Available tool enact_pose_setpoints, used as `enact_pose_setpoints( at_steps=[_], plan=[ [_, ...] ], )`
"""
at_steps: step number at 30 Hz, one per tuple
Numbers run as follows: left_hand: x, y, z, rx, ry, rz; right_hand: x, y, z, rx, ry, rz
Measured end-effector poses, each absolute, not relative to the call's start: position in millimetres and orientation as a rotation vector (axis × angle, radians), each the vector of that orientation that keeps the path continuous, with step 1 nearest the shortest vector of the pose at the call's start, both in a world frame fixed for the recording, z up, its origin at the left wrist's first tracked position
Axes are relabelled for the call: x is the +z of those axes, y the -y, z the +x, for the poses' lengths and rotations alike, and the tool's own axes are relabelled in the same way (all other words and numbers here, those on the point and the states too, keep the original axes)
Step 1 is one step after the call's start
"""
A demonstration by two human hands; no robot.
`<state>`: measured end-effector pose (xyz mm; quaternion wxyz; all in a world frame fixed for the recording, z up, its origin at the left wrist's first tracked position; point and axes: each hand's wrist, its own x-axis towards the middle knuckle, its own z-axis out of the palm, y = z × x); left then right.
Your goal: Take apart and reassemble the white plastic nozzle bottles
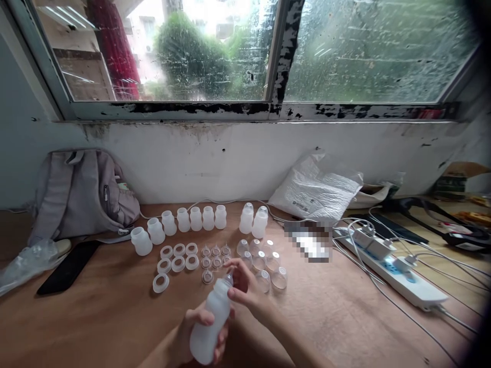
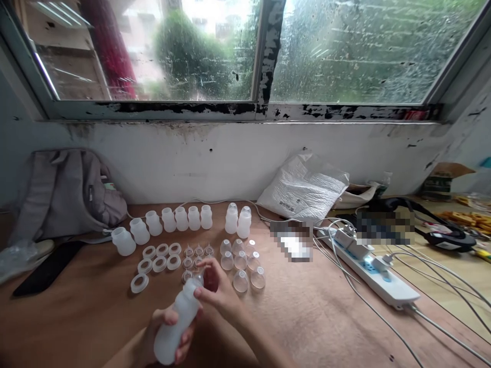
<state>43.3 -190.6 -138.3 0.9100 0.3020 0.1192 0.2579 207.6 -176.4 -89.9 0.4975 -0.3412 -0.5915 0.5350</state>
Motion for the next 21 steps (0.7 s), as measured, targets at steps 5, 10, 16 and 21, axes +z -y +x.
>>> enact_pose_setpoints(
  at_steps=[5, 10, 16, 21],
  plan=[
    [-131.3, 179.8, 35.3, 0.605, -0.294, 0.678, -94.5, 164.9, 215.1, 1.268, 1.289, -0.982],
    [-122.9, 179.4, 41.1, 0.559, -0.532, 0.780, -93.6, 165.7, 215.6, 1.356, 1.148, -0.930],
    [-117.4, 180.8, 42.4, 0.484, -0.540, 0.810, -96.7, 164.0, 214.3, 1.394, 1.164, -0.997],
    [-121.6, 180.6, 41.4, 0.469, -0.509, 0.825, -97.0, 165.5, 215.1, 1.395, 1.182, -1.003]
  ],
)
